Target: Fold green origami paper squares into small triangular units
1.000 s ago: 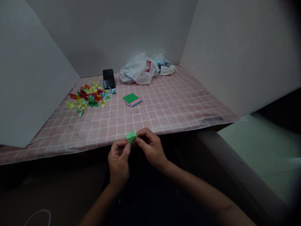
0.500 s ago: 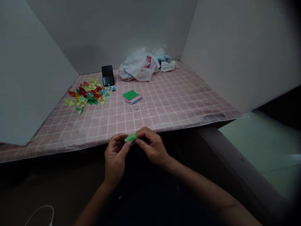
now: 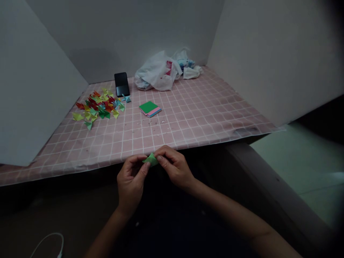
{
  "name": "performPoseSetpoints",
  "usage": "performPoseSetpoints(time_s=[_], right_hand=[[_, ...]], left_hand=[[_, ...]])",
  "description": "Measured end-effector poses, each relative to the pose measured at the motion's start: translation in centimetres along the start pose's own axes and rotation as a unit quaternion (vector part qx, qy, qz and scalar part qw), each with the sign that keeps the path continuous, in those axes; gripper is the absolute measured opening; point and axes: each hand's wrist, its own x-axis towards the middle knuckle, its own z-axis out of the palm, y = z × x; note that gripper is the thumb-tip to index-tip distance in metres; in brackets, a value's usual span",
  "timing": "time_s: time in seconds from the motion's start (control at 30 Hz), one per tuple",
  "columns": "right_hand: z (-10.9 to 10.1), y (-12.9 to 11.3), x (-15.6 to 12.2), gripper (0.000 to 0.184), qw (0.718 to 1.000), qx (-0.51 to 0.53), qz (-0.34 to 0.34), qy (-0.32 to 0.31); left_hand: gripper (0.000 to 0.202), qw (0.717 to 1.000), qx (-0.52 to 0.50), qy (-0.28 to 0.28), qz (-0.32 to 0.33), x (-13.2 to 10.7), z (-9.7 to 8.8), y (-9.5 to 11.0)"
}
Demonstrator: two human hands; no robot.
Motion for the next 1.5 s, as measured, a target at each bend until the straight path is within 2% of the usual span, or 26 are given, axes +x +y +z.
performPoseSetpoints(time_s=[0.43, 0.67, 0.93, 1.23, 1.5], right_hand=[[0.1, -0.1, -0.3, 0.015, 1.0, 0.0, 0.014, -0.004], [0.4, -0.1, -0.7, 0.004, 0.999, 0.023, 0.04, 0.01], [0.6, -0.1, -1.0, 0.007, 0.997, 0.047, 0.068, -0.007], [0.4, -0.3, -0.8, 0.012, 0.991, 0.08, 0.103, -0.02], [0.5, -0.4, -0.8, 0.011, 0.991, 0.079, 0.103, -0.024]], left_hand=[[0.016, 1.0, 0.027, -0.009, 0.01, -0.1, -0.5, 0.1], [0.019, 0.997, 0.044, -0.005, 0.06, -0.3, -0.7, 0.4], [0.024, 0.996, 0.056, -0.012, 0.067, -0.6, -1.0, 0.4], [0.013, 0.99, 0.099, -0.051, 0.089, -0.4, -1.5, 0.3], [0.014, 0.99, 0.095, -0.059, 0.091, -0.5, -1.6, 0.2]])
